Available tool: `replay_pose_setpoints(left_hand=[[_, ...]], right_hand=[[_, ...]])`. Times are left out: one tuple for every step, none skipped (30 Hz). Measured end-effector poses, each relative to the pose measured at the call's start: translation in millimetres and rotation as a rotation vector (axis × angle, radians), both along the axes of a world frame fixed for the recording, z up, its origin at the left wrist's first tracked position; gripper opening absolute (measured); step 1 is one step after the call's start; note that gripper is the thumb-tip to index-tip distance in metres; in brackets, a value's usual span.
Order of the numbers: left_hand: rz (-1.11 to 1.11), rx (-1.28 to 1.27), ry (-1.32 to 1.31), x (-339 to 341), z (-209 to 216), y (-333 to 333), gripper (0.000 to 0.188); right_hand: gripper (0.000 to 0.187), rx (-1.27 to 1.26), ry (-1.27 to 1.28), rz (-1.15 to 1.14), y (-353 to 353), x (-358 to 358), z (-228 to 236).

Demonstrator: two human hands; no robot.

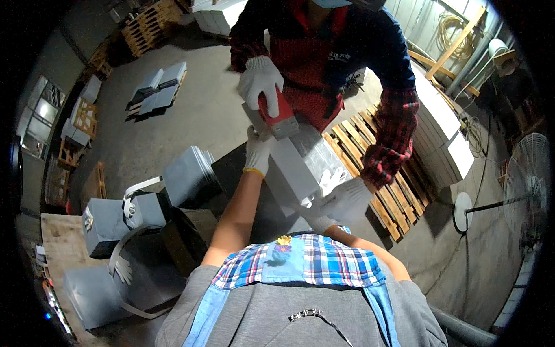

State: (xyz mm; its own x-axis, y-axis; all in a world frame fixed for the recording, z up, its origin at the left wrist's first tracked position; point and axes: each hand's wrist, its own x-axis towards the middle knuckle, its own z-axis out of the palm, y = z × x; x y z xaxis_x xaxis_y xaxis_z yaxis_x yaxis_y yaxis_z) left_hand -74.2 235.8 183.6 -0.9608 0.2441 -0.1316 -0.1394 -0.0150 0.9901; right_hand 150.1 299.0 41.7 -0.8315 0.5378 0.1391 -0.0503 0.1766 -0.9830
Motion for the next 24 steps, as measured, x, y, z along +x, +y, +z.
replay_pose_setpoints(left_hand=[[0.002,-0.024,0.043,-7,-13,-3,0.055],[0.01,-0.03,0.028,-9,-18,-7,0.055],[-0.001,-0.021,0.014,-8,-19,-2,0.055],[0.023,-0.044,0.008,-9,-21,-11,0.056],[0.016,-0.045,0.018,-9,-19,-9,0.057],[0.011,-0.046,0.029,-8,-17,-7,0.058],[0.007,-0.048,0.039,-6,-14,-4,0.06],[0.006,-0.025,0.042,-4,-11,-2,0.061],[0.005,-0.001,0.044,-1,-7,1,0.062],[0.003,0.022,0.046,2,-6,4,0.064],[0.007,-0.007,0.064,1,-9,3,0.065],[0.013,-0.038,0.079,-4,-15,0,0.066],[0.017,-0.068,0.094,-8,-20,-2,0.067],[0.046,-0.076,0.095,-11,-25,-5,0.066],[0.039,-0.04,0.087,-11,-30,-4,0.065],[0.032,0.002,0.082,-12,-32,-2,0.063],[0.023,0.044,0.081,-12,-34,3,0.062],[0.05,0.001,0.092,-4,-19,4,0.056],[0.044,0.023,0.067,-4,-21,7,0.057],[0.044,0.045,0.047,-6,-21,5,0.058],[0.047,0.068,0.025,-7,-22,3,0.058],[0.058,0.012,0.001,-9,-28,4,0.06],[0.077,-0.043,-0.02,-14,-38,5,0.061],[0.099,-0.098,-0.03,-21,-41,7,0.063]], right_hand=[[0.084,-0.044,-0.238,0.085,2,-2,1],[0.085,-0.086,-0.486,0.17,5,-2,18],[0.087,-0.022,-0.619,0.157,10,2,31],[0.089,0.026,-0.747,0.198,4,1,38],[0.092,0.087,-0.876,0.214,7,4,49],[0.093,0.074,-0.815,0.203,13,9,34],[0.094,0.061,-0.754,0.193,17,15,19],[0.09,0.116,-0.578,0.182,14,23,14],[0.082,0.12,-0.513,0.19,19,25,8],[0.075,0.124,-0.448,0.196,26,24,2],[0.068,0.122,-0.383,0.211,28,22,2],[0.062,0.195,-0.62,0.246,31,18,27],[0.059,0.349,-0.747,0.238,32,14,30],[0.061,0.308,-0.761,0.25,30,12,48],[0.063,0.271,-0.78,0.249,29,13,75],[0.065,0.257,-0.752,0.203,27,16,99],[0.068,0.243,-0.72,0.156,25,19,121],[0.07,0.231,-0.685,0.115,24,19,136],[0.073,0.26,-0.635,0.084,22,17,143],[0.077,0.29,-0.58,0.059,19,14,150],[0.08,0.321,-0.524,0.036,17,10,152],[0.08,0.119,-0.615,0.053,16,3,148],[0.081,0.095,-0.601,0.057,14,1,140],[0.081,0.07,-0.574,0.063,11,-1,131]])
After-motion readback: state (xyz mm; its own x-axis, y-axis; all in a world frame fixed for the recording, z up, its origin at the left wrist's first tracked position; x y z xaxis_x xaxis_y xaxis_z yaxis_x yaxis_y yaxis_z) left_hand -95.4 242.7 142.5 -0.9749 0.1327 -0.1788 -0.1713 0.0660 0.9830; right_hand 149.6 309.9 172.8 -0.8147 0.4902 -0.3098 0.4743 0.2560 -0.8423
